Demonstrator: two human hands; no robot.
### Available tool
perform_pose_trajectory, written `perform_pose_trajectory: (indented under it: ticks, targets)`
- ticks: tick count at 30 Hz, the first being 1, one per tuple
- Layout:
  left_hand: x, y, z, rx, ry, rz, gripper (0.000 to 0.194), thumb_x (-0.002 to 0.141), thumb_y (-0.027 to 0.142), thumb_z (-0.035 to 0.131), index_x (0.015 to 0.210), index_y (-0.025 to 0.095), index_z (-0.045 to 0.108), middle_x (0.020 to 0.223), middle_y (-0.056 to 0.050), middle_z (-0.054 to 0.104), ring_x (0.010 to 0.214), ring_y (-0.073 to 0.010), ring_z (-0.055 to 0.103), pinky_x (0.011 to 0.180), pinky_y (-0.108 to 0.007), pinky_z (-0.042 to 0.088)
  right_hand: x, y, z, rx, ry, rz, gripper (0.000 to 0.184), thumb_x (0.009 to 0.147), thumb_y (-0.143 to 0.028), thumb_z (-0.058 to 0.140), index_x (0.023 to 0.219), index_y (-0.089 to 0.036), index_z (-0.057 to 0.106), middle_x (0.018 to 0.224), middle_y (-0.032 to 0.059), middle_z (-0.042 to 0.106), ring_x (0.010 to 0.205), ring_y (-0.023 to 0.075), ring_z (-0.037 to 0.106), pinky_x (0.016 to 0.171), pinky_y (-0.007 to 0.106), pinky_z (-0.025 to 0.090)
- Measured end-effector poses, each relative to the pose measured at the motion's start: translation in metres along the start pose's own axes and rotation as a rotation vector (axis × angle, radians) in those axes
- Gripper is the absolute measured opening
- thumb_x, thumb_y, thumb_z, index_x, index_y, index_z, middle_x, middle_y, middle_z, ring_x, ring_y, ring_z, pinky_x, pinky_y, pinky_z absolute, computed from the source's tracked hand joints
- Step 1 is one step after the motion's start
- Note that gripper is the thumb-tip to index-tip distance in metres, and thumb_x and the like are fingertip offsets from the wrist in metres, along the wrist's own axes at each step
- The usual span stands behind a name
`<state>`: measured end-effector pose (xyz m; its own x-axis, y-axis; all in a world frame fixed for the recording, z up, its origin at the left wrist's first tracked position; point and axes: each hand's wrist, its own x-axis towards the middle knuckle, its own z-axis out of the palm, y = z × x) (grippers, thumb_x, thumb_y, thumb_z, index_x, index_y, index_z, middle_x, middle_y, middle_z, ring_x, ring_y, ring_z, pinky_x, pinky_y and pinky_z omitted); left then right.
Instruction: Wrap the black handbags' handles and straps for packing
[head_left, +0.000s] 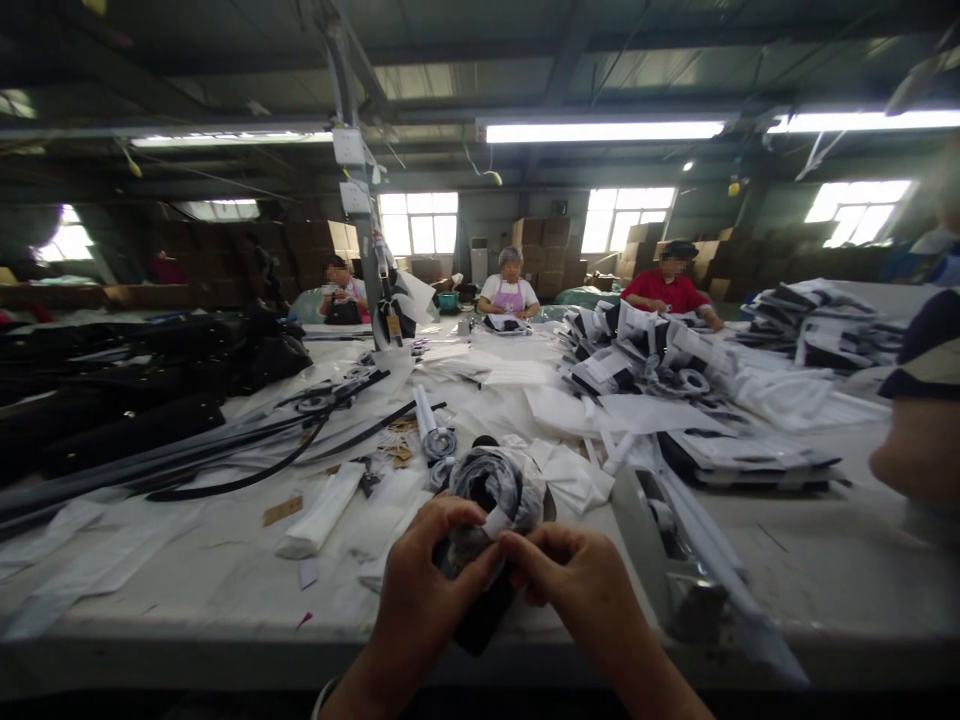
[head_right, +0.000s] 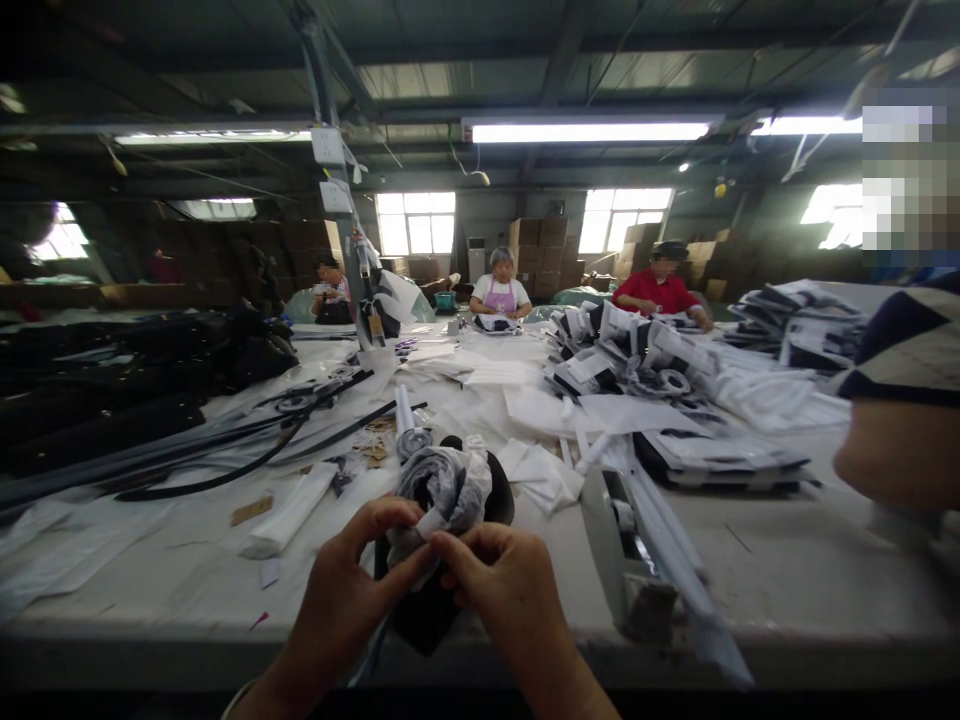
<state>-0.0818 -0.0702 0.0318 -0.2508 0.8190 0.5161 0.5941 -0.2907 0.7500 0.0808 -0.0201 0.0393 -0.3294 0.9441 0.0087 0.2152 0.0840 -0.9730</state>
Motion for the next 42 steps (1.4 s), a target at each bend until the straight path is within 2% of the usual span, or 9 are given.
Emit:
perform_pose_trajectory:
  ticks: [8,14,16,19,21,27,33,38,42]
  targets:
    - [0.003,0.003,0.001,0.017,-0.021,0.005,0.016,0.079,0.03,0.072,0.09,0.022,0.064,0.095,-0.003,0.07,0.094,-0.0213,0.066,0.084,-0.031,0.051,-0.004,0.0,0.001,-0.059,0.087,-0.059,0.041,0.076,-0.056,0.07,0.058,-0.019,0.072,0.051,0.002,0.066,0.048,0.0144,0.06,0.049,0.022,0.044]
    - [0.007,0.003,-0.004,0.012,-0.022,-0.055,0.021,0.076,0.028,0.072,0.094,0.022,0.064,0.094,-0.003,0.071,0.094,-0.0228,0.067,0.081,-0.032,0.054,-0.003,0.006,-0.001,0.377,-0.195,0.075,0.042,0.075,-0.057,0.072,0.084,-0.016,0.077,0.075,0.0047,0.072,0.055,0.0115,0.06,0.056,0.023,0.051]
    - [0.008,0.004,-0.004,0.013,-0.033,-0.055,0.02,0.076,0.027,0.072,0.094,0.022,0.065,0.094,-0.003,0.071,0.093,-0.0227,0.067,0.081,-0.032,0.054,-0.005,0.005,-0.004,0.306,-0.187,0.047,0.04,0.077,-0.054,0.071,0.086,-0.016,0.077,0.076,0.0045,0.073,0.053,0.011,0.06,0.054,0.022,0.049]
    - [0.007,0.006,-0.003,0.027,-0.046,-0.041,0.02,0.075,0.026,0.072,0.093,0.022,0.065,0.094,-0.003,0.071,0.093,-0.0225,0.067,0.081,-0.032,0.053,-0.008,0.003,-0.007,0.073,-0.069,-0.022,0.035,0.079,-0.052,0.07,0.076,-0.017,0.077,0.065,0.0032,0.071,0.048,0.0108,0.059,0.047,0.019,0.043]
    - [0.006,0.007,-0.001,0.036,-0.042,-0.034,0.02,0.075,0.025,0.072,0.094,0.022,0.065,0.095,-0.002,0.071,0.093,-0.0222,0.067,0.081,-0.031,0.053,-0.008,0.003,-0.009,0.031,-0.045,-0.031,0.035,0.079,-0.051,0.07,0.074,-0.017,0.077,0.063,0.0028,0.071,0.046,0.0108,0.059,0.046,0.019,0.042]
    - [0.003,0.009,0.002,0.036,-0.044,-0.024,0.019,0.075,0.025,0.073,0.092,0.022,0.065,0.093,-0.002,0.071,0.09,-0.0216,0.067,0.079,-0.03,0.053,-0.005,0.015,-0.01,0.423,-0.248,0.208,0.04,0.073,-0.055,0.074,0.082,-0.016,0.077,0.076,0.0032,0.073,0.051,0.0082,0.058,0.058,0.021,0.052]
    - [0.008,0.009,-0.002,0.004,-0.041,-0.087,0.021,0.075,0.028,0.073,0.093,0.022,0.065,0.095,-0.003,0.072,0.095,-0.0231,0.067,0.08,-0.031,0.053,-0.002,0.02,-0.008,0.111,-0.052,0.006,0.04,0.076,-0.054,0.072,0.068,-0.015,0.075,0.061,0.0035,0.07,0.05,0.0111,0.057,0.048,0.019,0.043]
    - [0.013,0.008,-0.003,-0.078,-0.084,-0.165,0.026,0.073,0.032,0.075,0.094,0.021,0.063,0.096,-0.004,0.071,0.097,-0.024,0.067,0.083,-0.032,0.053,0.008,0.036,-0.005,0.256,-0.152,-0.048,0.039,0.079,-0.053,0.069,0.078,-0.015,0.075,0.067,0.0039,0.07,0.051,0.0112,0.056,0.051,0.021,0.045]
    - [0.013,0.008,0.0,-0.171,-0.151,-0.22,0.029,0.073,0.037,0.076,0.094,0.021,0.062,0.093,-0.004,0.071,0.096,-0.0242,0.067,0.085,-0.033,0.053,0.016,0.042,-0.001,0.282,-0.158,-0.11,0.027,0.083,-0.041,0.065,0.077,-0.015,0.072,0.066,0.0024,0.067,0.056,0.0129,0.057,0.056,0.023,0.045]
